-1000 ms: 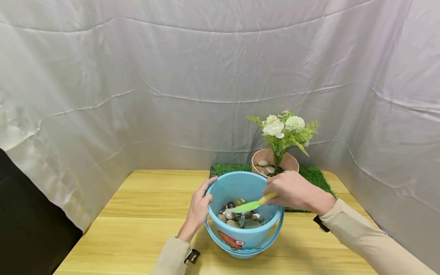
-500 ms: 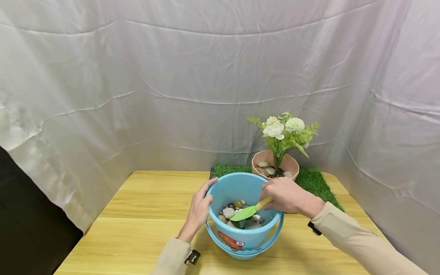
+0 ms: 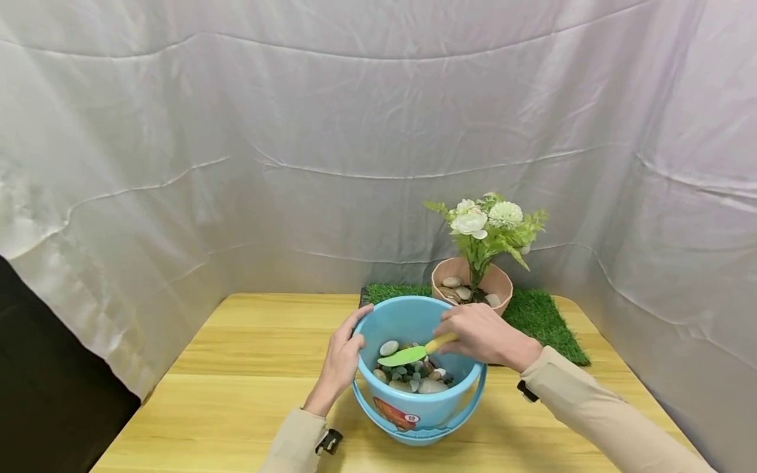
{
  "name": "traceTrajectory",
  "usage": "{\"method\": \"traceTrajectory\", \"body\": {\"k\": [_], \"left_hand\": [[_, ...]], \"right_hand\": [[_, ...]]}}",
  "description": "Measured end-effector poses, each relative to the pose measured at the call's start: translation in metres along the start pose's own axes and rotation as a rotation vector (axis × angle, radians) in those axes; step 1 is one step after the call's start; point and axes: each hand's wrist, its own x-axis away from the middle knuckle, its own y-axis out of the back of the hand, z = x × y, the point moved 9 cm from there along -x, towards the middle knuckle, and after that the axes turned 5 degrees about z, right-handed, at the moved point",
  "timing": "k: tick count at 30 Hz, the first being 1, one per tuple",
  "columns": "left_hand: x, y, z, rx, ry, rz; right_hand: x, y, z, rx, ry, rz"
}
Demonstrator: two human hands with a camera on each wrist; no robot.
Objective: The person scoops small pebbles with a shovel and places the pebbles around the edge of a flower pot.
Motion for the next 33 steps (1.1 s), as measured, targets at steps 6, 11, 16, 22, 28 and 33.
{"method": "traceTrajectory", "body": {"k": [6, 11, 16, 22, 28, 33], "left_hand": [[0.0, 0.0, -0.001, -0.013, -0.004, 0.0], [0.001, 0.0, -0.01, 0.007, 0.016, 0.012], [0.003, 0.0, -0.022, 0.001, -0.001, 0.018], [0.001, 0.001, 0.0, -0.016, 0.004, -0.005], [0.0, 0.002, -0.002, -0.025, -0.005, -0.008], [0.0, 0.002, -0.002, -0.024, -0.015, -0.001]], "right_hand": [[-0.002, -0.003, -0.004, 0.001, -0.046, 0.029], [-0.001, -0.002, -0.009, 0.003, -0.092, 0.025], [0.001, 0.0, -0.009, 0.016, -0.104, -0.006], [0.004, 0.007, -0.006, 0.053, -0.09, -0.077], [0.01, 0.013, -0.011, 0.083, -0.069, -0.137], [0.019, 0.018, -0.02, 0.095, -0.111, -0.158]]}}
